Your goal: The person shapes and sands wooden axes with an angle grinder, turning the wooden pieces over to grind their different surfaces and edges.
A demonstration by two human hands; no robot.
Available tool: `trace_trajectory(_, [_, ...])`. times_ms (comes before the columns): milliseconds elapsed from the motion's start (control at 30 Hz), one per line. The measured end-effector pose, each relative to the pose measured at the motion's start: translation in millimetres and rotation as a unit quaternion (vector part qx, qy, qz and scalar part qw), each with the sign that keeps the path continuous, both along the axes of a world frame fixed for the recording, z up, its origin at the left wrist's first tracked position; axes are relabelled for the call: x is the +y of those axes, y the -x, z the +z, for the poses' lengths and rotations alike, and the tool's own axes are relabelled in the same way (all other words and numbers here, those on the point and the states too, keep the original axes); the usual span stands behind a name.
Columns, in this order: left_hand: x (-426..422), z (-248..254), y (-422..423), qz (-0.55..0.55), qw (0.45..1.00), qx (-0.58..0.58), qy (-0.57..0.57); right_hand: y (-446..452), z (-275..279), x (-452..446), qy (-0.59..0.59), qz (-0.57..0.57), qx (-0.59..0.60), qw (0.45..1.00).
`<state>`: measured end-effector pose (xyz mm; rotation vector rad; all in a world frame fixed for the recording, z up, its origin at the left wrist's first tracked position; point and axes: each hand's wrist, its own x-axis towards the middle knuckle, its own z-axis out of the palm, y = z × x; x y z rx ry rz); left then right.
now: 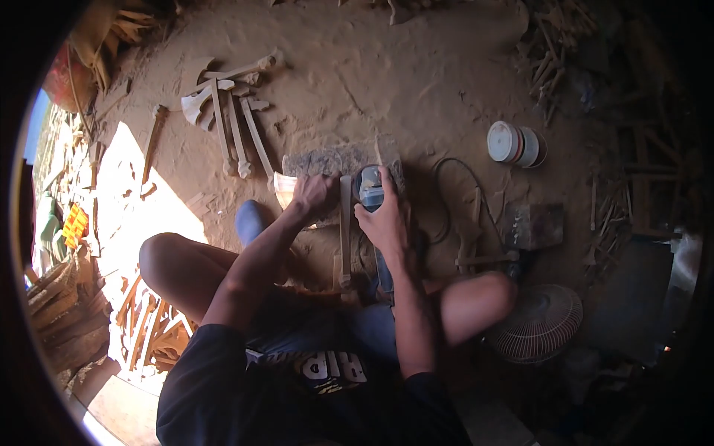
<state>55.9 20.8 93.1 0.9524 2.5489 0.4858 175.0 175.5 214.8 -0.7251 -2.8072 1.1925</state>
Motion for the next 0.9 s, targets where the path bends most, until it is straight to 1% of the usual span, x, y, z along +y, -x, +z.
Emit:
trace_trajectory(167, [0,1,0,-0.003,1.0,-0.011,0.014,-1,0,-3,-0.009,-0.015,-0.021,1.0])
trace_trajectory(267, [-2,-5,-3,0.007,1.0,0.004,-0.001,-2,8,-4,-0.02,-0.017,-0.036,0.999])
trace_trajectory(367, [-2,-10,-4,0.008,1.0,0.019,-0.001,-13,-14,3,0.035,-0.045,-0.008,0.998])
trace_trajectory(467, [-4,-30,-3,0.0,0.999,0.041,-0.005,-25,-28,13,0.036,-0.04,0.056,0.997])
trace_trajectory(567, [-6,-21,-4,-0.002,0.999,0.044,-0.026,-36,-39,23,0.088,-0.038,0.105,0.99])
trace_trajectory(667, [-5,-21,-3,-0.003,0.999,0.041,-0.012,-46,-33,32,0.103,-0.044,0.091,0.989])
trace_trajectory(767, [-1,-7,-3,0.006,0.999,0.029,0.027,-54,-24,42,0.109,-0.051,0.033,0.992])
trace_trajectory(867, [-2,-18,-1,-0.001,0.999,0.03,0.023,-64,-30,48,0.077,-0.058,0.023,0.995])
trace_trajectory(900, [-2,-18,1,-0.006,0.999,0.017,0.03,-64,-22,45,0.092,-0.066,0.027,0.993])
